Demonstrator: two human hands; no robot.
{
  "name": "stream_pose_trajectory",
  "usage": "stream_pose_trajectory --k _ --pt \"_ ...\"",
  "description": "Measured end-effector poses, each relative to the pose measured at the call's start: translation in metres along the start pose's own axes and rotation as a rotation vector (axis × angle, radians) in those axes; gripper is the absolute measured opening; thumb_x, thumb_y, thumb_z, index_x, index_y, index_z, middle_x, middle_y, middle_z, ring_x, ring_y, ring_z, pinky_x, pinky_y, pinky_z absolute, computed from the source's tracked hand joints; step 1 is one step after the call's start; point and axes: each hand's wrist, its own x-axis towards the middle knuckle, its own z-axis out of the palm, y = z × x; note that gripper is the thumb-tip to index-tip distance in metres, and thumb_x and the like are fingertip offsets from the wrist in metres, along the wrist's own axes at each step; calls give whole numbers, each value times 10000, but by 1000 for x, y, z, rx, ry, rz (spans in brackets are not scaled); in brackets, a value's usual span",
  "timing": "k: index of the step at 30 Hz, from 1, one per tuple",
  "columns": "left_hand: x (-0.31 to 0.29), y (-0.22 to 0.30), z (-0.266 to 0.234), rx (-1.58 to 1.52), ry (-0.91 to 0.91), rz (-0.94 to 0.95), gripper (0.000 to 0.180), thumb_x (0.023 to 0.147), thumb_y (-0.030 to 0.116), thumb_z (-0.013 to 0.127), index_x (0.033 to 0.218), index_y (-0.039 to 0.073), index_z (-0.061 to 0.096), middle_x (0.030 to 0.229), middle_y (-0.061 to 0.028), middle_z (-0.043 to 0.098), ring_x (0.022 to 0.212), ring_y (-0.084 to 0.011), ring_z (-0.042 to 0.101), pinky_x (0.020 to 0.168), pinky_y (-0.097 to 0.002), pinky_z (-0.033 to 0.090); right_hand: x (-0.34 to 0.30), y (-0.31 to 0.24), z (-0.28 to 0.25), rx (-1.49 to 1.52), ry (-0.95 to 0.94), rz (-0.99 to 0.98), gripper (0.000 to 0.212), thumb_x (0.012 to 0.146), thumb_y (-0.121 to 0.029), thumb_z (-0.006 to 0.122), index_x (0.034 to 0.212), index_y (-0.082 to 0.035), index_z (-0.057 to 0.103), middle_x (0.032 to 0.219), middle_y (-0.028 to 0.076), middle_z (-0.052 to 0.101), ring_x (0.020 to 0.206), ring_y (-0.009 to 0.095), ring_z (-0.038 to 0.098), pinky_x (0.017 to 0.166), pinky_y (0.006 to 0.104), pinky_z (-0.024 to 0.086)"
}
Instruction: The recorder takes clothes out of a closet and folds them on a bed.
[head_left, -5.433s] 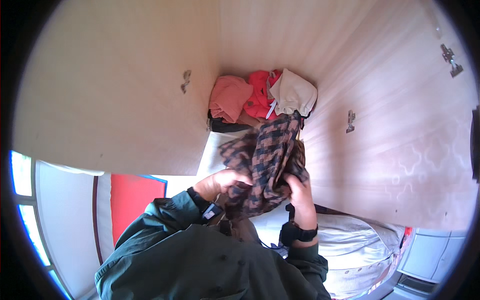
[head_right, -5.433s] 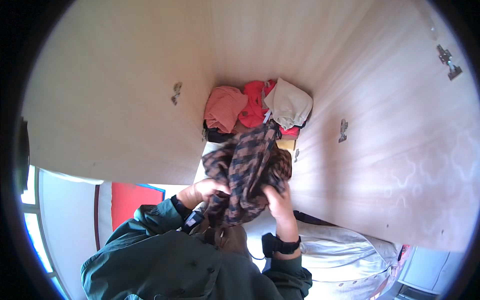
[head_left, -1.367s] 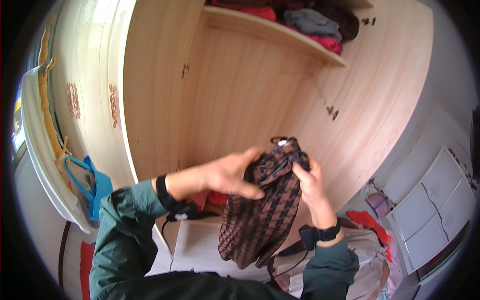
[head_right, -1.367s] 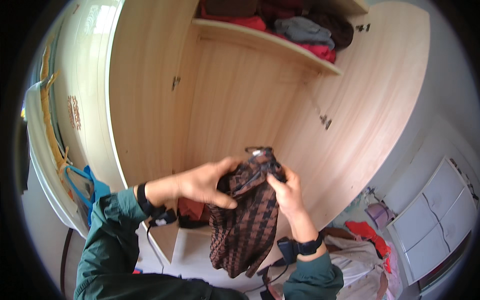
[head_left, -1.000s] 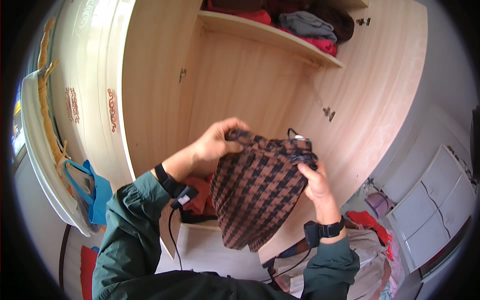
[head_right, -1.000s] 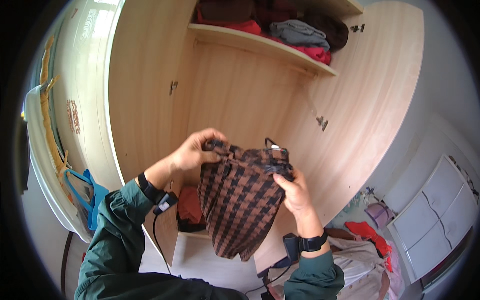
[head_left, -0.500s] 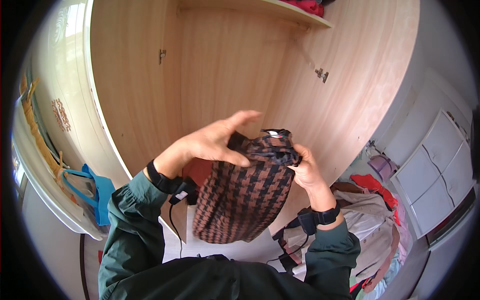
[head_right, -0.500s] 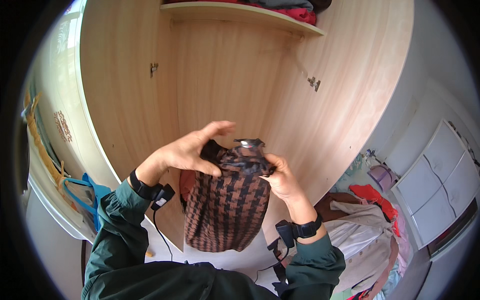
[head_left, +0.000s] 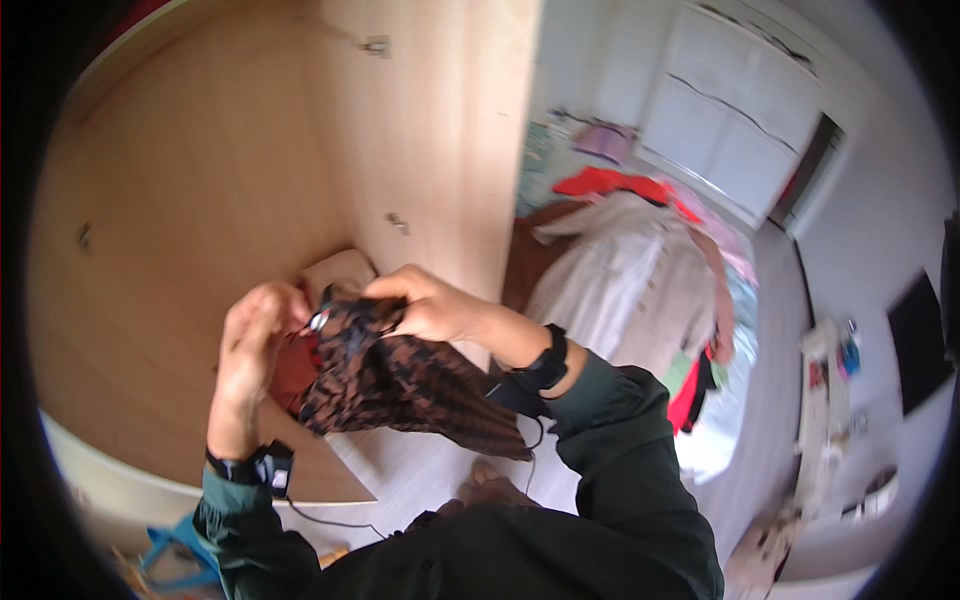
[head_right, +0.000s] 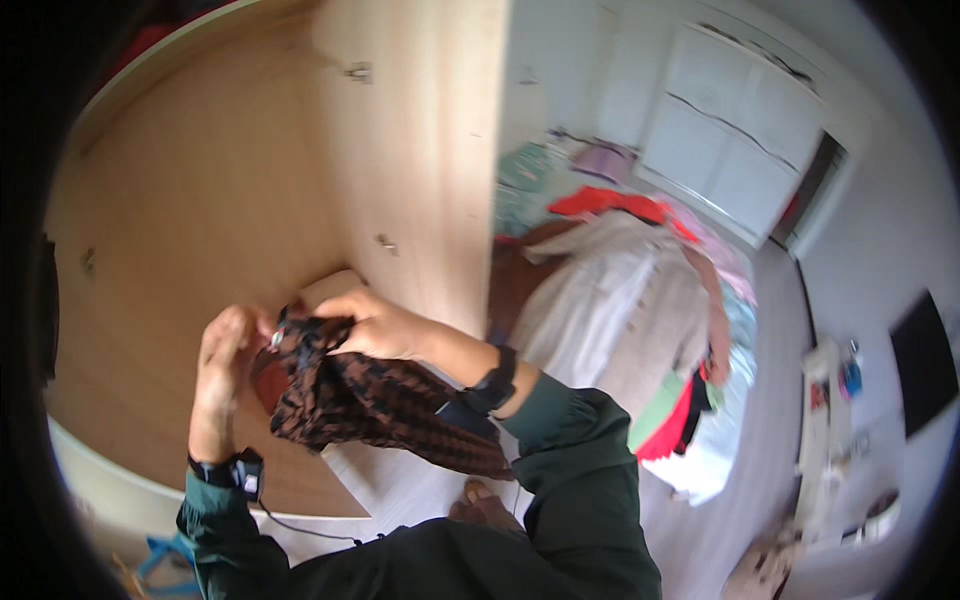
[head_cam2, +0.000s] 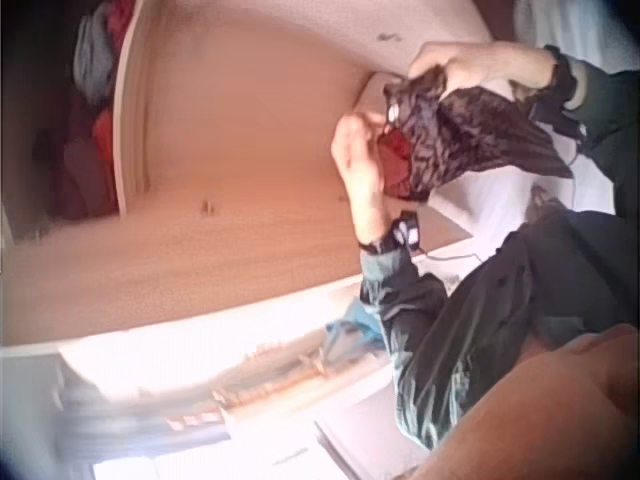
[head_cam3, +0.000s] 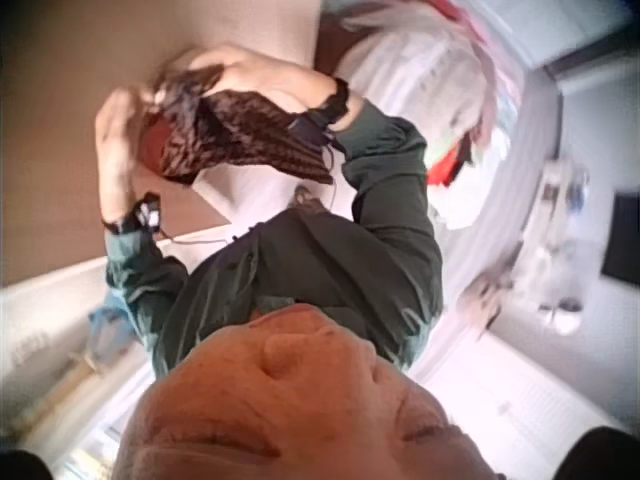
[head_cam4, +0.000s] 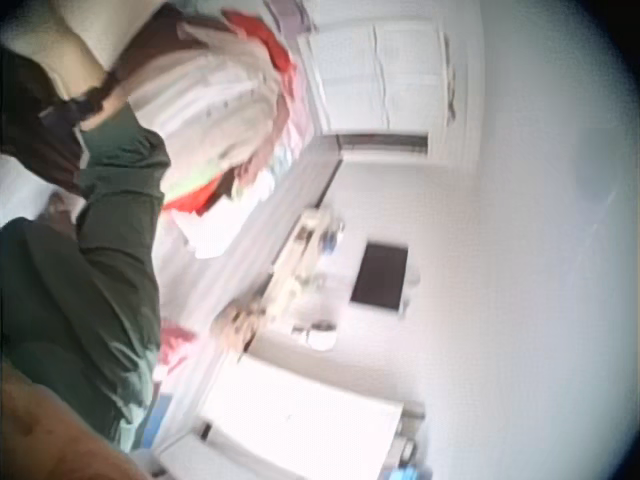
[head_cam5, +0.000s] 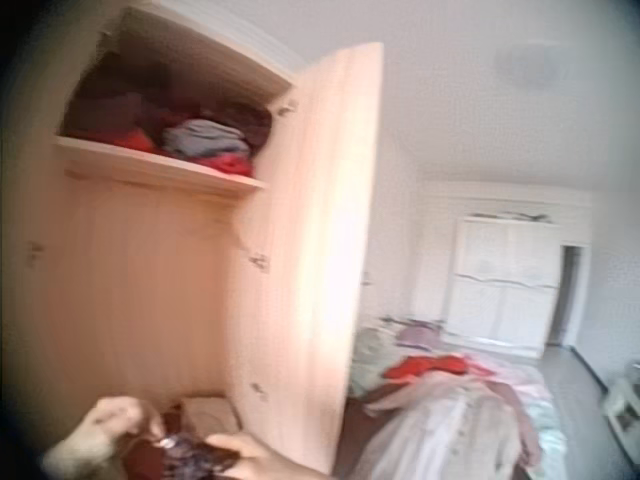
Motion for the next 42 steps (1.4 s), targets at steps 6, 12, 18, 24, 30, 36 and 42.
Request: stream_pose_trajectory --k 6,12,18,24,30,36,42 --pt "10 1 29 148 -305 -71 304 702 49 708 941 16 523 847 -13 557 807 -84 525 737 -216 416 -32 -11 20 132 124 81 69 682 29 564 750 28 552 623 -51 466 624 22 406 554 207 330" --pt "8 14 54 260 -323 -76 142 737 38 680 704 9 545 707 -6 586 674 -62 528 620 -218 426 -77 -33 20 -73 208 123 151 689 -2 573 834 34 553 664 -14 512 661 48 448 576 239 375" --pt "29 23 98 -25 -469 -94 113 856 114 571 919 36 520 868 -50 578 833 -118 531 737 -262 438 -156 -65 10 151 528 120 289 773 -84 663 1027 37 598 863 35 638 770 59 539 678 209 429" --pt "27 32 240 42 -914 -237 536 856 162 583 1305 71 303 975 -50 533 902 -86 487 789 -233 419 -266 -116 -16 103 439 52 347 749 -12 650 1084 29 568 874 3 619 790 70 545 717 223 441" --pt "11 25 405 -241 -864 -379 168 871 61 498 1020 0 546 837 29 565 754 -25 502 670 -184 417 -397 -185 -6 -234 965 139 367 810 -1 578 1168 -5 499 987 -9 554 908 71 504 826 226 403" --pt "20 28 559 -547 -757 -429 117 855 115 536 951 55 566 839 -7 611 715 -84 598 591 -228 504 -563 -261 13 -514 1572 29 155 845 6 533 994 -26 561 837 -19 557 741 50 507 687 207 430" --pt "73 29 709 -431 -807 -203 139 813 186 614 873 65 581 753 -13 601 537 -93 579 429 -200 476 -696 -380 57 -389 2038 -470 148 885 -78 513 1022 -66 569 952 13 605 878 120 572 778 254 474"
